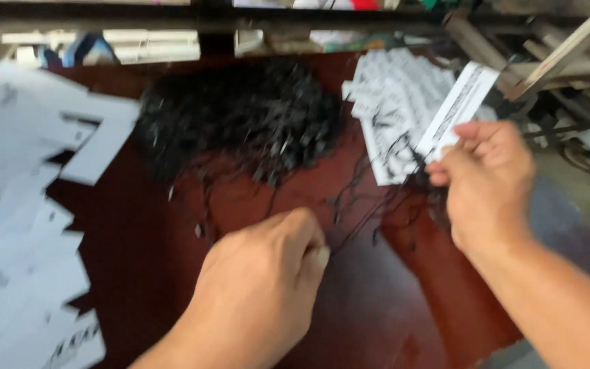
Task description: Attaching paper tags to plastic string fasteners by hand.
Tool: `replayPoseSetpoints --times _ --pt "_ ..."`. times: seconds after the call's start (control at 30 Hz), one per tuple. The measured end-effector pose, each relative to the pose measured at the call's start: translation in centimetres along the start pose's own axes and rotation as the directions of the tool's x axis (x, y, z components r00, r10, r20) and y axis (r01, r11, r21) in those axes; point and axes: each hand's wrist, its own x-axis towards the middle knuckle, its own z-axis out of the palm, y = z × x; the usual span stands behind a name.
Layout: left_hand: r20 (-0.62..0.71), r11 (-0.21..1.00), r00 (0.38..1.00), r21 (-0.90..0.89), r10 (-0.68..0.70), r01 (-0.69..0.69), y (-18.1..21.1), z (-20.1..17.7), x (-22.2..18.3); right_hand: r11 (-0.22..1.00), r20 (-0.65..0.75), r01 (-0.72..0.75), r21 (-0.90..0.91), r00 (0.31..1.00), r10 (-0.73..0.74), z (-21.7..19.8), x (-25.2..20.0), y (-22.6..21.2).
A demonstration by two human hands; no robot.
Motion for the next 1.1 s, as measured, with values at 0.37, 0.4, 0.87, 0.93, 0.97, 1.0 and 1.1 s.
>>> replayPoseSetpoints --times 0.37,0.4,0.87,0.93,0.97,1.0,1.1 --pt "0.058 0.991 0.989 0.028 -0.136 0.134 -0.7 0.4 0.4 0.991 -0.017 -0.005 0.133 1.000 0.007 -0.4 0.0 -0.2" --pt "0.077 0.988 0.985 0.031 -0.154 0.152 -0.8 0.4 0.4 0.995 -0.002 -0.009 0.098 1.000 0.009 -0.6 0.2 -0.9" --pt "0.101 0.988 0.984 0.056 -0.147 0.142 -0.4 0.8 0.1 0.988 0.053 0.096 -0.125 0.995 -0.090 -1.9 3.5 -0.1" --pt "-0.052 0.994 0.993 0.005 0.110 -0.110 0.0 1.2 -0.4 0.980 0.039 0.085 -0.182 0.996 -0.079 -2.3 4.0 0.9" --pt "-0.048 0.995 0.994 0.003 0.100 -0.100 0.7 1.0 -0.8 0.980 0.047 0.080 -0.184 0.996 -0.072 -2.5 4.2 1.4" --pt "0.024 0.979 0.982 -0.090 0.187 -0.184 1.3 0.7 -1.1 0.973 0.054 0.106 -0.206 0.994 -0.097 -2.7 4.5 2.0" --pt "0.048 0.912 0.911 -0.071 0.409 -0.405 1.9 1.5 -1.4 0.950 0.114 0.125 -0.288 0.989 -0.095 -3.3 4.9 2.6"
